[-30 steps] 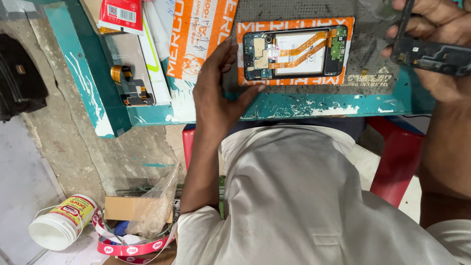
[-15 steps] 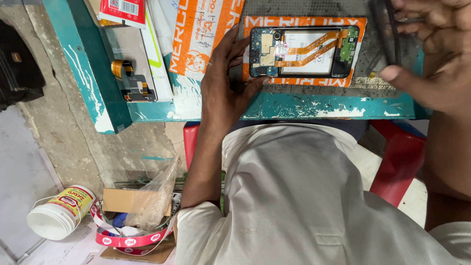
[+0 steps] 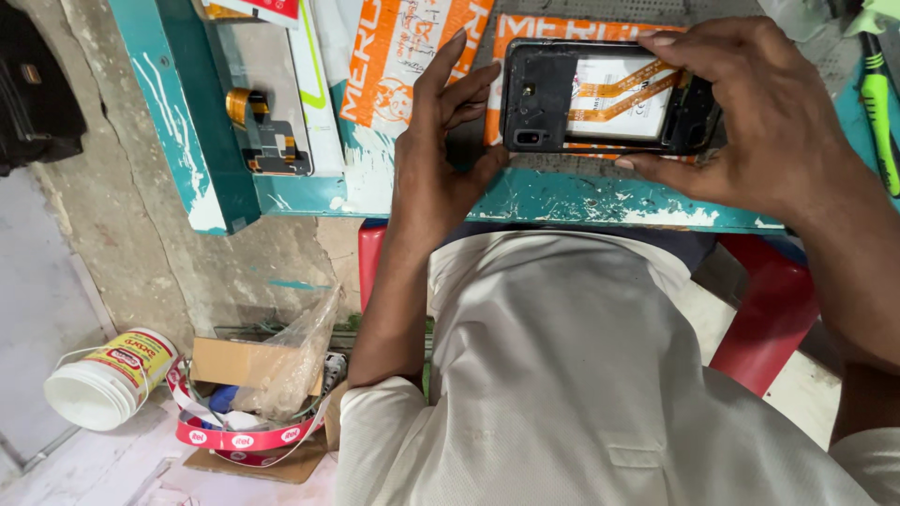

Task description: The person repairs a smartphone at a workbench. They pry open the phone frame with a tool, wipe components with a cloth, peel adhesive from a yellow package, press a flex cable and battery into place, then align and press the frame back onto the phone body.

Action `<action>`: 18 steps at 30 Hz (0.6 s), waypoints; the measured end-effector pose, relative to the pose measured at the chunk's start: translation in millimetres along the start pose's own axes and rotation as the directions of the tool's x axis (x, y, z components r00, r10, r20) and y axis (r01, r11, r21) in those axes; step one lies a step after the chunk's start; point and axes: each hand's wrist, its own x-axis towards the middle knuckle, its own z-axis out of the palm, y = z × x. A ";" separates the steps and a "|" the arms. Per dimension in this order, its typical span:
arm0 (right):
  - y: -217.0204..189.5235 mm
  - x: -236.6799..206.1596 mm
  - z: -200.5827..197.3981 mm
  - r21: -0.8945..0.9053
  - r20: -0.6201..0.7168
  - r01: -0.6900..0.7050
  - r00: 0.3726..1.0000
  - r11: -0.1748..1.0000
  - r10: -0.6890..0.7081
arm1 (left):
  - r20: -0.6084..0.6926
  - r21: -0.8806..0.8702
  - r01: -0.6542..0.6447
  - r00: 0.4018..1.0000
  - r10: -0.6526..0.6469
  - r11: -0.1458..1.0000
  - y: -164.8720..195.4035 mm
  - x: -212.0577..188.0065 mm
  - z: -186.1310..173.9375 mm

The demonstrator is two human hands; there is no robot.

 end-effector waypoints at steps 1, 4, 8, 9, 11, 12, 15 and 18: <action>0.0 0.9 0.6 -0.002 0.005 0.006 1.000 1.000 -0.006 | 0.002 0.003 0.008 1.000 -0.008 1.000 -0.4 -0.1 0.4; 0.0 2.5 1.3 -0.003 0.033 -0.016 0.999 1.000 0.016 | -0.006 -0.026 0.011 1.000 -0.011 1.000 -0.9 -0.3 1.5; -0.3 3.4 -0.4 -0.013 0.078 -0.093 0.993 0.996 0.093 | 0.005 -0.071 0.010 1.000 -0.009 0.997 -0.6 -0.1 0.6; -0.8 3.7 -0.9 -0.019 0.082 -0.099 0.992 0.995 0.100 | 0.004 -0.057 0.007 1.000 -0.007 0.998 -0.5 0.0 0.2; -1.9 5.1 -2.4 -0.029 0.083 -0.088 0.992 0.996 0.090 | 0.002 -0.037 0.003 1.000 -0.003 0.999 -0.8 1.2 0.3; -3.1 6.1 -3.2 -0.032 0.085 -0.082 0.993 0.996 0.085 | 0.000 -0.031 0.003 1.000 -0.003 1.000 -0.8 1.3 0.6; -7.6 10.4 -6.3 -0.016 0.099 -0.102 0.990 0.995 0.103 | 0.003 -0.032 0.016 1.000 -0.016 0.999 -0.6 1.8 2.0; -13.2 15.5 -10.1 -0.059 0.108 -0.111 0.987 0.992 0.116 | -0.006 -0.011 0.000 1.000 0.000 1.000 -0.2 1.7 2.7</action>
